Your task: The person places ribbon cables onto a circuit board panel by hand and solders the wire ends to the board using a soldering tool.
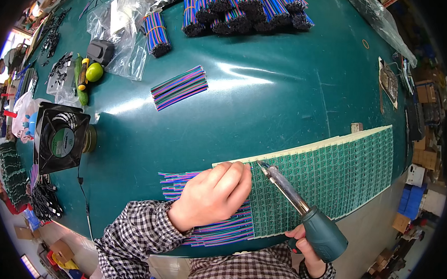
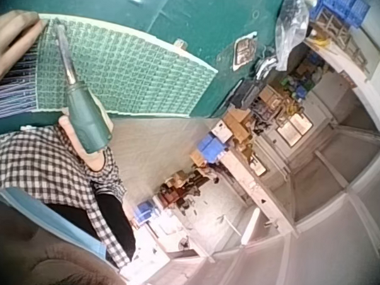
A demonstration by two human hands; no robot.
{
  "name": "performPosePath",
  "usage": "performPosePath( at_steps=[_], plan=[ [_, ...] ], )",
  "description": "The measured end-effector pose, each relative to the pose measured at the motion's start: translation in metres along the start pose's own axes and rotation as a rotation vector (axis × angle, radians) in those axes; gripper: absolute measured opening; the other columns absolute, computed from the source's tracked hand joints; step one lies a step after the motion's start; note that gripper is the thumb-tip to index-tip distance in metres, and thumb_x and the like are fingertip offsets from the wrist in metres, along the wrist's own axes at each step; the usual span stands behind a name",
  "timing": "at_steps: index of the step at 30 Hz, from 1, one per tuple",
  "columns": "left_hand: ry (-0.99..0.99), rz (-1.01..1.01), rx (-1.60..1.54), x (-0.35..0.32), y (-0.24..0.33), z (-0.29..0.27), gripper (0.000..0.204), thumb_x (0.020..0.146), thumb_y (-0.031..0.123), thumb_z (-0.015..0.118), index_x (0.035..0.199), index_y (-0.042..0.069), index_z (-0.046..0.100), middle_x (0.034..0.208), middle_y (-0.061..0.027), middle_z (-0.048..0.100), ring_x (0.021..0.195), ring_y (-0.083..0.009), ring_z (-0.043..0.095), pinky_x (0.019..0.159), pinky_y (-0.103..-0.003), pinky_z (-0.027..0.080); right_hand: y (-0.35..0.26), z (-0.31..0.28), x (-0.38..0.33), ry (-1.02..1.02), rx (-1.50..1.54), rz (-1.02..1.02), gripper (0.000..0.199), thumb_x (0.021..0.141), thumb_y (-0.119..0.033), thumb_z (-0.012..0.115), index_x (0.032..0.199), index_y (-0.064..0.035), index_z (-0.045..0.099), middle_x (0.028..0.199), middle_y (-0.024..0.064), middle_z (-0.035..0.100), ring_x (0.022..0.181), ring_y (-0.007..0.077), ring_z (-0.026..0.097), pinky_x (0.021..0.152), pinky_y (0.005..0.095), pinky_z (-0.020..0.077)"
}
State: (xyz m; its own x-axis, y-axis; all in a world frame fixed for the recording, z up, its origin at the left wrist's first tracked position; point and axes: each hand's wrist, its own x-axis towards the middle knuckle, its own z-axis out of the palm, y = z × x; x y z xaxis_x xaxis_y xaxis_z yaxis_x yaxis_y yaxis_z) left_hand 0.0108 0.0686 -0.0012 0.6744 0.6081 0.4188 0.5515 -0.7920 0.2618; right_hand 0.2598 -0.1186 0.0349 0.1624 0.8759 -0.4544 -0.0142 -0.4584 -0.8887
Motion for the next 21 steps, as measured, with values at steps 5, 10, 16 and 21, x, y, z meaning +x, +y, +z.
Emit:
performPosePath(
  at_steps=[5, 10, 16, 21],
  plan=[
    [-0.001, -0.001, -0.003, 0.0, 0.0, 0.001, 0.03, 0.077, 0.005, 0.074, 0.107, -0.002, 0.074, 0.104, -0.0115, 0.066, 0.087, -0.0228, 0.071, 0.072, -0.031, 0.06, -0.011, 0.002, 0.002, -0.025, 0.021, 0.018, 0.04, 0.097, -0.031, 0.074, 0.113, 0.0042, 0.062, 0.106, 0.0178, 0.066, 0.104, 0.03, 0.068, 0.092, 0.0485, 0.0601],
    [-0.004, -0.002, 0.0, -0.001, 0.0, 0.001, 0.03, 0.078, 0.005, 0.074, 0.107, -0.002, 0.074, 0.104, -0.0115, 0.066, 0.088, -0.0231, 0.071, 0.072, -0.031, 0.06, -0.018, 0.01, 0.005, 0.052, 0.028, -0.013, 0.057, 0.097, -0.036, 0.075, 0.132, 0.0063, 0.06, 0.124, 0.0238, 0.066, 0.12, 0.0339, 0.066, 0.093, 0.0458, 0.0628],
    [0.004, -0.012, -0.004, -0.001, 0.001, 0.001, 0.031, 0.078, 0.005, 0.073, 0.108, -0.002, 0.074, 0.103, -0.0121, 0.066, 0.088, -0.0236, 0.071, 0.072, -0.031, 0.06, -0.015, 0.005, 0.003, 0.021, 0.014, 0.026, 0.059, 0.096, -0.036, 0.075, 0.132, 0.0065, 0.058, 0.121, 0.0221, 0.066, 0.117, 0.0332, 0.067, 0.093, 0.0463, 0.0627],
    [0.003, -0.005, 0.0, 0.0, 0.001, 0.0, 0.033, 0.077, 0.006, 0.072, 0.109, -0.003, 0.074, 0.103, -0.0127, 0.067, 0.088, -0.0237, 0.071, 0.071, -0.031, 0.06, -0.009, 0.004, 0.002, 0.023, 0.031, -0.011, 0.056, 0.096, -0.035, 0.076, 0.129, 0.0063, 0.058, 0.113, 0.0208, 0.066, 0.111, 0.033, 0.068, 0.093, 0.0468, 0.0626]
  ],
)
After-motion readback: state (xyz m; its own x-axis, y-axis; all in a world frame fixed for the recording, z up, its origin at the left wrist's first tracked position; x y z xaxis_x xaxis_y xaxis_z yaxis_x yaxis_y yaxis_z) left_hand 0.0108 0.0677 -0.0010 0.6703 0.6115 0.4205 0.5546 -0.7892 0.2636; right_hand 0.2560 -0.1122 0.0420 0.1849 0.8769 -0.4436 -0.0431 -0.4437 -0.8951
